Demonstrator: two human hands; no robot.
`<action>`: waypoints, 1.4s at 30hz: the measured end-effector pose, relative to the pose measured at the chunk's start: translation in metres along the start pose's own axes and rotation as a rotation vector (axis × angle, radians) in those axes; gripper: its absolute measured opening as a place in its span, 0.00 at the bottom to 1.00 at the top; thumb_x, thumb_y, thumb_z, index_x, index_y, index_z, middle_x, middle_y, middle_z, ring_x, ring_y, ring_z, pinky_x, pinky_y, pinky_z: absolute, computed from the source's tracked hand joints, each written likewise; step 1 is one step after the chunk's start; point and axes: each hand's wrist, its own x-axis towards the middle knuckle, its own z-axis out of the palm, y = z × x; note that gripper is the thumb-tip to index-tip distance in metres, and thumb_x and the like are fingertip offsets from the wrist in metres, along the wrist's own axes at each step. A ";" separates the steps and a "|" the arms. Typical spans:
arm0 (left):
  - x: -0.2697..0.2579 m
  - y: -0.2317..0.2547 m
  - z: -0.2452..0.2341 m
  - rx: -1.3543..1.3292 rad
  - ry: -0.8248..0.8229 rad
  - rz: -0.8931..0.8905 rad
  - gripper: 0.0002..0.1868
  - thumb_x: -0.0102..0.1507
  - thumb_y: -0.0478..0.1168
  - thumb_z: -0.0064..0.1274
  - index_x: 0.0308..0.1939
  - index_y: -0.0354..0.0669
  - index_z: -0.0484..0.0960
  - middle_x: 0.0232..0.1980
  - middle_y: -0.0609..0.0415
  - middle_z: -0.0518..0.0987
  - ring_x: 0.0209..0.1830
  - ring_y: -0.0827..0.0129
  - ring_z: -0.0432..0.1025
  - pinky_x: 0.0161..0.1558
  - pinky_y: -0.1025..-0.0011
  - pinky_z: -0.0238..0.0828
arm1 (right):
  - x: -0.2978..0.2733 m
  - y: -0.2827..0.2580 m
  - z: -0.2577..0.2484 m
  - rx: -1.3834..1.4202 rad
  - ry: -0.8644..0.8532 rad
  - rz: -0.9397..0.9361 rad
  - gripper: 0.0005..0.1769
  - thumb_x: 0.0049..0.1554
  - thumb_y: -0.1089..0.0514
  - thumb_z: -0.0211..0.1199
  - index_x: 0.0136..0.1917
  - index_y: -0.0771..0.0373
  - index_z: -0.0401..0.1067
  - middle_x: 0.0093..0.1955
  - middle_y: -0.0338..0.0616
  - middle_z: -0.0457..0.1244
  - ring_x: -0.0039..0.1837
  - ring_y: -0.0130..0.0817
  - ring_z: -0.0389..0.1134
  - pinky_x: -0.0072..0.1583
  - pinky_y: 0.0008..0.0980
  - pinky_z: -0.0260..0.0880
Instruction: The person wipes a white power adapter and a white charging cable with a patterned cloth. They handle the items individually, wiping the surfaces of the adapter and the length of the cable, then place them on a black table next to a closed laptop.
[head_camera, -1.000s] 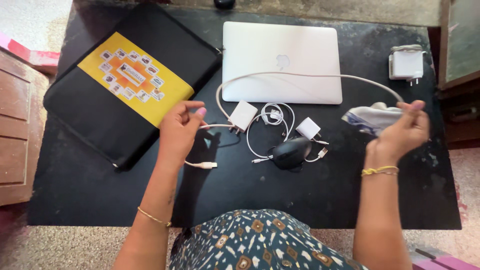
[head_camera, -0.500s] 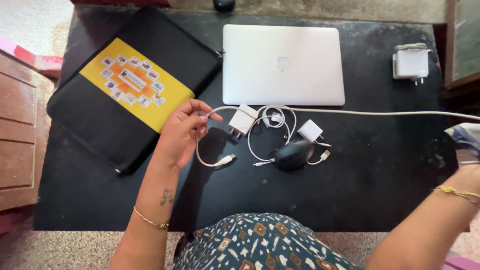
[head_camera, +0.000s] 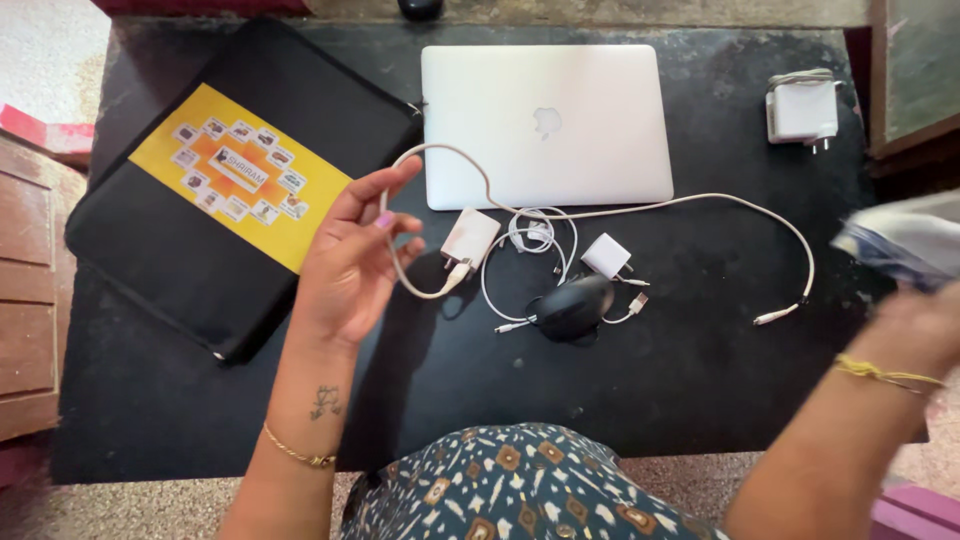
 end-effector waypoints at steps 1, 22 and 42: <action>0.000 -0.001 0.005 -0.004 -0.032 0.001 0.21 0.69 0.28 0.44 0.67 0.39 0.71 0.77 0.49 0.67 0.52 0.70 0.75 0.56 0.66 0.74 | -0.013 -0.002 0.020 0.057 -0.064 0.020 0.19 0.69 0.40 0.59 0.52 0.58 0.69 0.48 0.39 0.66 0.52 0.37 0.69 0.55 0.42 0.72; 0.012 -0.053 0.061 -0.129 -0.043 0.066 0.26 0.68 0.23 0.39 0.71 0.32 0.65 0.79 0.43 0.63 0.80 0.55 0.59 0.78 0.62 0.55 | -0.340 -0.018 0.225 0.183 -0.978 0.852 0.30 0.66 0.59 0.46 0.80 0.65 0.53 0.72 0.45 0.60 0.70 0.32 0.62 0.71 0.37 0.58; 0.000 -0.059 0.046 0.370 -0.229 0.014 0.20 0.76 0.36 0.36 0.70 0.34 0.73 0.60 0.41 0.82 0.61 0.64 0.75 0.65 0.70 0.70 | -0.323 -0.019 0.217 -0.452 -1.335 0.077 0.16 0.66 0.53 0.58 0.58 0.68 0.73 0.47 0.42 0.72 0.50 0.23 0.70 0.53 0.29 0.71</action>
